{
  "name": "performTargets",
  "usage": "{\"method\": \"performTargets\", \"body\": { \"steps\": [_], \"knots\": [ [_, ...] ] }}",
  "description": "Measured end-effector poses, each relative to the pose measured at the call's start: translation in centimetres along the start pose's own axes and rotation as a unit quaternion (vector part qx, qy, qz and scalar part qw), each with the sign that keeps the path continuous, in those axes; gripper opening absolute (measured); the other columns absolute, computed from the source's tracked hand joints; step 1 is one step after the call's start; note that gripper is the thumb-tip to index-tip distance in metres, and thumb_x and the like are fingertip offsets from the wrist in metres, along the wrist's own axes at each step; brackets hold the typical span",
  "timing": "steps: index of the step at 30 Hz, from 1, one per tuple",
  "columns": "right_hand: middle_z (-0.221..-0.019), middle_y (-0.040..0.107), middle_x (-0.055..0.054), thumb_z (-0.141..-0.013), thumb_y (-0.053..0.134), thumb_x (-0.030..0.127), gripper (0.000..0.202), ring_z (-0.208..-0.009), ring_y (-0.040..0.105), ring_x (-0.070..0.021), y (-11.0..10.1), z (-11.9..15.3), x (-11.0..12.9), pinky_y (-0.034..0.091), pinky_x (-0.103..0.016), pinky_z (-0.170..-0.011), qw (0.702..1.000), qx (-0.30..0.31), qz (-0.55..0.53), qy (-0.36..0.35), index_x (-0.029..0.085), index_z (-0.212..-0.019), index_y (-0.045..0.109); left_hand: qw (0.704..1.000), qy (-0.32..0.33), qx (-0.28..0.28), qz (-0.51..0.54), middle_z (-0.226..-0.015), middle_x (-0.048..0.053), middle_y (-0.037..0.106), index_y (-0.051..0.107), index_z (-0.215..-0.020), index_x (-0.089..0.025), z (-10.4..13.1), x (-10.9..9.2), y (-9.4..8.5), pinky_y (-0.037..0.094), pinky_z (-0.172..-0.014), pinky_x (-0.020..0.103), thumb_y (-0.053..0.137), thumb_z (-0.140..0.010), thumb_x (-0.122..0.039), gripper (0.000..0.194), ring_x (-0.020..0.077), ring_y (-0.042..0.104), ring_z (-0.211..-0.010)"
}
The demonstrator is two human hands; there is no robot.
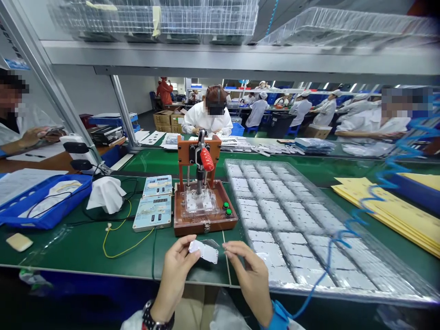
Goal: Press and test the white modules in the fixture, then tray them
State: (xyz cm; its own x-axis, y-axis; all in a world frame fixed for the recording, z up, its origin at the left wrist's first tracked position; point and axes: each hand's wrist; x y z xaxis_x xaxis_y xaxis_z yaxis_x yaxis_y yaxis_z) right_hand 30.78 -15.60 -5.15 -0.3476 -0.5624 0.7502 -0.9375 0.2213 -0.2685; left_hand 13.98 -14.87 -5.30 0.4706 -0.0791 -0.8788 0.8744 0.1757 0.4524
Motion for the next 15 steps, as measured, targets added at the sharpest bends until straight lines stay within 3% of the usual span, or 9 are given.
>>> {"method": "performTargets", "body": {
  "steps": [5,10,15],
  "knots": [
    [-0.097,0.064,-0.008,-0.089,0.047,0.020,0.015,-0.091,0.062,-0.0194,1.0,0.2,-1.4,0.054,-0.030,-0.075,0.995,0.086,0.052,0.018,0.019,-0.094,0.061,0.982,0.078,-0.007,-0.169,-0.083,0.006,0.063,0.070,-0.080,-0.017,-0.2,1.2,-0.3,0.049,-0.069,0.026,0.078,-0.059,-0.017,0.023,0.0193,0.059,-0.077],
    [-0.104,0.060,-0.009,-0.091,0.042,0.018,0.021,-0.099,0.057,-0.0217,1.5,0.9,-3.1,0.052,-0.037,-0.082,0.985,0.044,0.169,0.005,0.020,-0.102,0.059,0.904,0.186,-0.001,-0.384,-0.077,0.006,0.063,0.071,-0.077,-0.026,0.1,0.8,-1.0,0.040,-0.074,0.032,0.077,-0.063,-0.021,0.016,0.0257,0.052,-0.080],
    [-0.112,0.057,-0.011,-0.090,0.043,0.017,0.022,-0.101,0.050,-0.0257,1.8,1.0,-3.4,0.048,-0.042,-0.078,0.959,0.073,0.273,-0.022,0.019,-0.107,0.057,0.843,0.224,-0.030,-0.488,-0.066,0.005,0.059,0.066,-0.067,-0.027,1.0,0.4,-2.8,0.031,-0.074,0.034,0.081,-0.060,-0.029,0.016,0.0281,0.047,-0.077]
  ]
}}
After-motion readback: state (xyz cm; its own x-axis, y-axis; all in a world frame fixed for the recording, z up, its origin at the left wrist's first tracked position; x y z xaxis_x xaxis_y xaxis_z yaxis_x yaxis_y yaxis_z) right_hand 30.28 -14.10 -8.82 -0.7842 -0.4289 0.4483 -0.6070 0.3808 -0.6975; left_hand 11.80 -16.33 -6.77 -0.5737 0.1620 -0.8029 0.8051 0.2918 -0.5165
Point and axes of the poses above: each hand's wrist, its own z-axis away from the middle knuckle, its own y-axis out of the palm, x = y × z
